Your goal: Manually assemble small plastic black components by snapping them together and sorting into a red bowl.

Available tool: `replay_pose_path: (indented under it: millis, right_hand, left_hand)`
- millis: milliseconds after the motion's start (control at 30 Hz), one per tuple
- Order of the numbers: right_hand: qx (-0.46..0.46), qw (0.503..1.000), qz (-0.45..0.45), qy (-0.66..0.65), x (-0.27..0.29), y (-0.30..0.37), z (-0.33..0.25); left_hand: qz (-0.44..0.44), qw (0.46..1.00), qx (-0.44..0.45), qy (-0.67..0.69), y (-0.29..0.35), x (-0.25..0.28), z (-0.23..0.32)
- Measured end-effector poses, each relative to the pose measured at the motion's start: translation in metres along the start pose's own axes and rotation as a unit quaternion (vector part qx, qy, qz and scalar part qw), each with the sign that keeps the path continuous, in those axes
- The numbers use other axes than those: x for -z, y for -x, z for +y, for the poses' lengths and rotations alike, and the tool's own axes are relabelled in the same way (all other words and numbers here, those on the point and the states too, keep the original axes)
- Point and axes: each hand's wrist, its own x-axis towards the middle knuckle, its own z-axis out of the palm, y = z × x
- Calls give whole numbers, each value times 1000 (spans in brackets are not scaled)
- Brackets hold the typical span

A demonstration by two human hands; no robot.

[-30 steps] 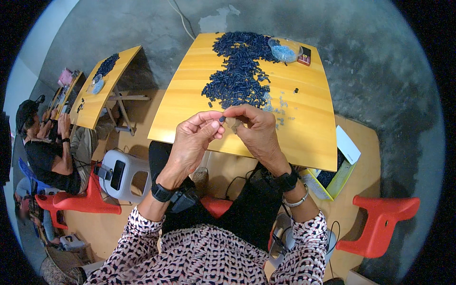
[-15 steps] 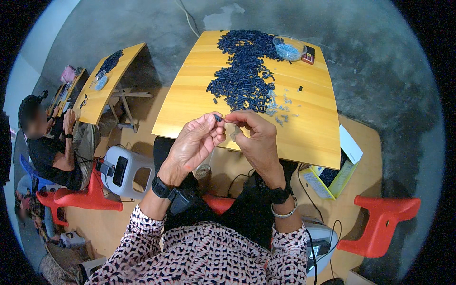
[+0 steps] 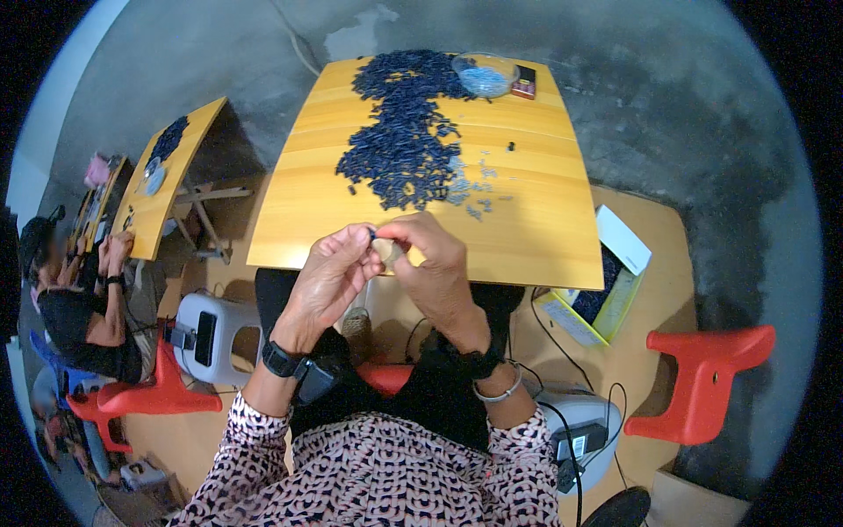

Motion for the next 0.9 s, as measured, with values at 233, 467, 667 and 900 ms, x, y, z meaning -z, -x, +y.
replay_pose_path:
  millis: [233, 467, 667, 900]
  right_hand:
    - [-29, 999, 1, 22, 14, 12, 22]
    - [-112, 982, 49, 144, 82, -3, 70]
    - [-200, 931, 43, 302, 157, -48, 115]
    - [-133, 933, -62, 329, 157, -79, 126]
  left_hand:
    - [4, 999, 52, -2, -17, 5, -22]
    - [35, 996, 79, 4, -26, 24, -31]
    - [22, 994, 96, 37, -42, 15, -29]
    - [3, 994, 104, 45, -58, 9, -21]
